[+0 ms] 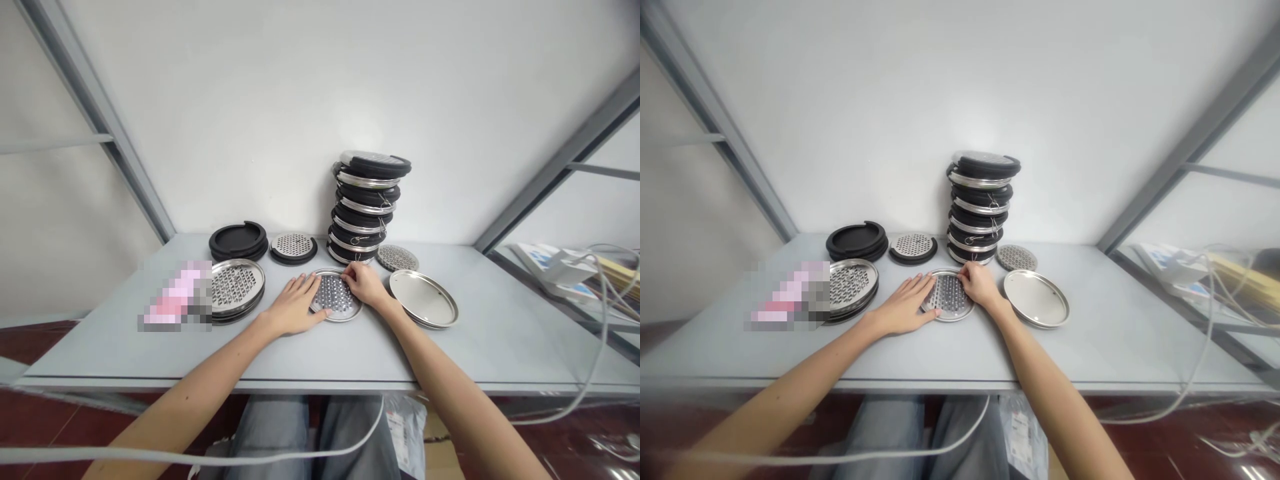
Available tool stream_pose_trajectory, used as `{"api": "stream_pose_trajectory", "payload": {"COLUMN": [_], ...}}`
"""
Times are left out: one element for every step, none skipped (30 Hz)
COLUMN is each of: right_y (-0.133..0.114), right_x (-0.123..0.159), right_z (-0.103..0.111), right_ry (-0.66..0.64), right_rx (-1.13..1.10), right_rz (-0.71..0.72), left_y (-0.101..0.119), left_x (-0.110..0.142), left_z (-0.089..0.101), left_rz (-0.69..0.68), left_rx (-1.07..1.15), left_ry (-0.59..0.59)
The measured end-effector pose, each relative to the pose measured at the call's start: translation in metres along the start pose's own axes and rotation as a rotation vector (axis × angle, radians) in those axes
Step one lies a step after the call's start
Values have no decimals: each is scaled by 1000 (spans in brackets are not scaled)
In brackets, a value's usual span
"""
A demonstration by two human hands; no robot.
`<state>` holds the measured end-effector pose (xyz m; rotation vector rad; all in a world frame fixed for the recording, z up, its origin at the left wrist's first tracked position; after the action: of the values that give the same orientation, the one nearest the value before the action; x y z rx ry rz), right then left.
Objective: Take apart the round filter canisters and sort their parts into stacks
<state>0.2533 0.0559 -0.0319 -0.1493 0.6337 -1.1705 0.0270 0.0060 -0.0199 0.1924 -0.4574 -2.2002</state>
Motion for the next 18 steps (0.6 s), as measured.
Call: {"api": "stream_pose_trajectory", "payload": {"right_y": [0,0,0,0,0,0,0,0,-1,-1,0,0,0,1,1,1,1,1], "right_x": [0,0,1,1,1,1,2,2,2,2,2,2,2,3,3,3,4,4], "right_z": [0,-1,-1,-2,-2,-2,-2,-2,-2,-1,0,1,2,3,4,4,4,3], "right_ry": [2,5,9,13,17,21,23,22,23,31,44,61,75,85,88,89,92,105], "right_rx": [0,-1,-3,-7,-11,-15,-19,-20,-18,-11,-1,11,21,30,37,42,45,45], "right_rz": [3,4,2,-1,-6,-11,-12,-8,-2,1,0,-8,-19,-32,-42,-49,-55,-61], "left_y": [0,0,0,0,0,1,1,2,3,4,4,4,5,4,4,3,2,1], "left_x": [0,0,0,0,0,0,0,0,1,1,1,2,2,2,3,3,3,3], "left_z": [0,0,0,0,0,0,1,2,3,3,4,4,4,4,4,3,3,2], "left_rz": [0,0,1,2,5,8,12,14,18,21,24,26,25,23,20,17,14,13], "left_rx": [-2,-3,-4,-3,-1,0,-1,-2,-4,-5,-5,-4,-2,-4,-8,-15,-22,-27], "left_ry": [-1,-1,-1,-1,-1,-3,-5,-10,-14,-18,-20,-19,-18,-16,-13,-14,-15,-17]}}
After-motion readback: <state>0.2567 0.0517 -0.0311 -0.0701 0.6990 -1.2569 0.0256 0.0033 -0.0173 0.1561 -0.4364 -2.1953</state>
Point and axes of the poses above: each hand's wrist, its own x-axis away from the middle knuckle, its own z-axis out of the back of the hand, y = z × x, the point moved 1 cm from there along -x, towards the middle knuckle, and after that the axes turned 2 degrees about -y, right-handed, at the moved point
